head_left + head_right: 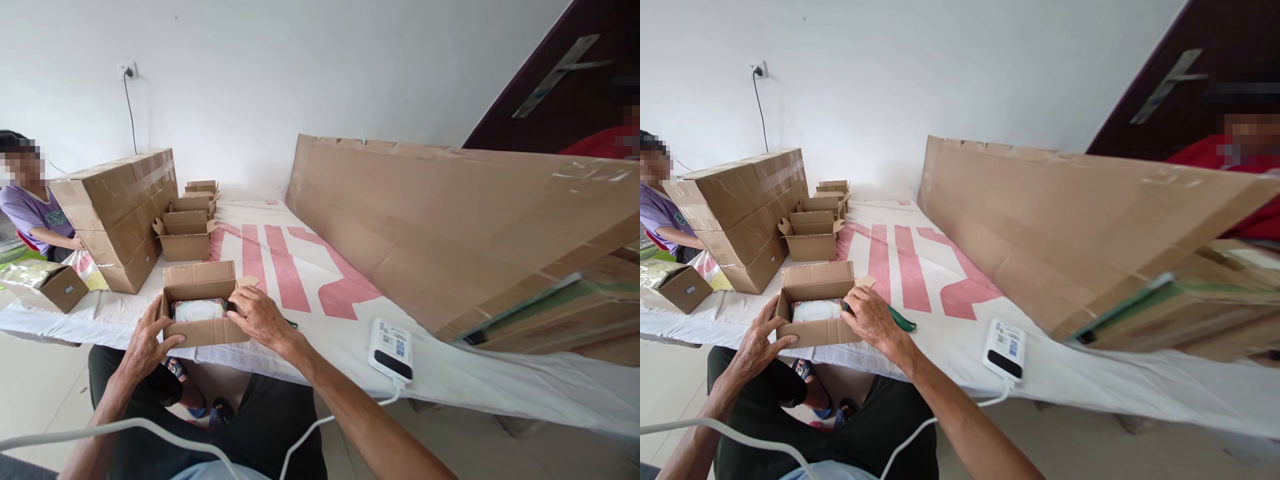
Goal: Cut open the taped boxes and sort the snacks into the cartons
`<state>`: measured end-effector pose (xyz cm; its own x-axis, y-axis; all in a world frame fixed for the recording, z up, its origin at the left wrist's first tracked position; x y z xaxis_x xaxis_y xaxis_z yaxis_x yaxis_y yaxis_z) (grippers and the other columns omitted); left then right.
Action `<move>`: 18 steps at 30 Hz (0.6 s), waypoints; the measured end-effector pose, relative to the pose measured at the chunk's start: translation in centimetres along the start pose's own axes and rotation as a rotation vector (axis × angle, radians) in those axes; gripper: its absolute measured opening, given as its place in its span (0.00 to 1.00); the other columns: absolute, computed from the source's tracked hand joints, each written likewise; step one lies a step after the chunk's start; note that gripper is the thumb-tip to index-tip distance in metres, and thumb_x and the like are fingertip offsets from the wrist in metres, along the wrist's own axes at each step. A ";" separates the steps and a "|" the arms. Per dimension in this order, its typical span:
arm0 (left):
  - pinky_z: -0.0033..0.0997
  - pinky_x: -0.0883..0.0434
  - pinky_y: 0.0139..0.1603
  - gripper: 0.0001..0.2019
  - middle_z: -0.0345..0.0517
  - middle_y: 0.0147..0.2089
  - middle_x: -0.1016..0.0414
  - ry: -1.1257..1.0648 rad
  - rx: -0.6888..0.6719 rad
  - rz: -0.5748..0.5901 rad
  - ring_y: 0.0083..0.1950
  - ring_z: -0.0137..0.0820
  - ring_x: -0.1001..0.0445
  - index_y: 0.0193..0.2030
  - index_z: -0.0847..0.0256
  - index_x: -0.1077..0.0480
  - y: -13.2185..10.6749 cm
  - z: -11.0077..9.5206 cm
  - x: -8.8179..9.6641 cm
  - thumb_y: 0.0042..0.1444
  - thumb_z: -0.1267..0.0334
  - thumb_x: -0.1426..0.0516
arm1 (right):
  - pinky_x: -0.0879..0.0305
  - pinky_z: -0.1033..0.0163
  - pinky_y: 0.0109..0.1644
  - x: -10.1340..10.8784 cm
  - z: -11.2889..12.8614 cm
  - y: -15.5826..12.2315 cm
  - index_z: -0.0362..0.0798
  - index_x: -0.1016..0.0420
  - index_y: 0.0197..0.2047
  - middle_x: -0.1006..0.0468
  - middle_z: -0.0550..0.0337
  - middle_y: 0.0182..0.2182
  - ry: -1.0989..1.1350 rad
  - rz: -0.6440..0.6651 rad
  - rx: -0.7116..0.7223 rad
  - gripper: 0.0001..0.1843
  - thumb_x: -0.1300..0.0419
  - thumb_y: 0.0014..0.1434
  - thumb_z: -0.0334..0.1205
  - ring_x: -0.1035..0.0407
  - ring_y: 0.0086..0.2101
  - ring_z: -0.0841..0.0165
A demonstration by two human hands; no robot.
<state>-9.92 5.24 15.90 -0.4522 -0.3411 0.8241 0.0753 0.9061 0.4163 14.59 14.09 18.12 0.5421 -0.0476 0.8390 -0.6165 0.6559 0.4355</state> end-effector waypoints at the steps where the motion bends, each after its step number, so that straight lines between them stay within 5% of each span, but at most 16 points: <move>1: 0.58 0.29 0.74 0.14 0.57 0.83 0.43 -0.002 0.009 0.005 0.78 0.58 0.34 0.46 0.56 0.17 0.1 0.2 -0.1 0.65 0.48 0.34 | 0.29 0.52 0.59 -0.3 0.2 0.5 0.48 0.19 0.46 0.17 0.50 0.47 -0.002 0.057 -0.014 0.06 0.38 0.70 0.34 0.24 0.51 0.57; 6: 0.59 0.27 0.72 0.15 0.59 0.82 0.42 -0.016 0.017 0.006 0.77 0.59 0.32 0.45 0.56 0.18 0.4 0.2 -0.2 0.66 0.47 0.35 | 0.35 0.61 0.45 -1.7 0.4 3.5 0.48 0.18 0.43 0.16 0.54 0.46 -0.033 0.324 -0.107 0.05 0.36 0.70 0.38 0.23 0.45 0.62; 10: 0.58 0.27 0.72 0.14 0.59 0.83 0.43 -0.037 0.020 -0.005 0.79 0.57 0.34 0.45 0.56 0.18 0.2 0.0 -0.2 0.66 0.48 0.35 | 0.41 0.62 0.40 -3.2 1.1 5.6 0.49 0.18 0.41 0.15 0.54 0.43 -0.075 0.530 -0.052 0.10 0.31 0.66 0.46 0.22 0.44 0.60; 18: 0.59 0.31 0.75 0.12 0.60 0.83 0.45 -0.084 0.046 -0.029 0.80 0.57 0.36 0.47 0.56 0.19 -0.1 0.8 -1.1 0.64 0.52 0.34 | 0.33 0.61 0.50 -6.7 2.1 7.2 0.50 0.20 0.58 0.17 0.50 0.56 -0.162 0.688 0.111 0.23 0.27 0.61 0.45 0.23 0.56 0.55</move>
<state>-10.17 5.73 14.60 -0.5269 -0.3468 0.7760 0.0207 0.9074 0.4197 5.34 17.60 16.36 -0.0773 0.2325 0.9695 -0.8473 0.4972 -0.1868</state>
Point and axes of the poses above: each hand's wrist, its own y-axis towards the middle knuckle, its own x-axis out of the back of the hand, z = x × y, the point moved 9 cm from there along y, towards the middle knuckle
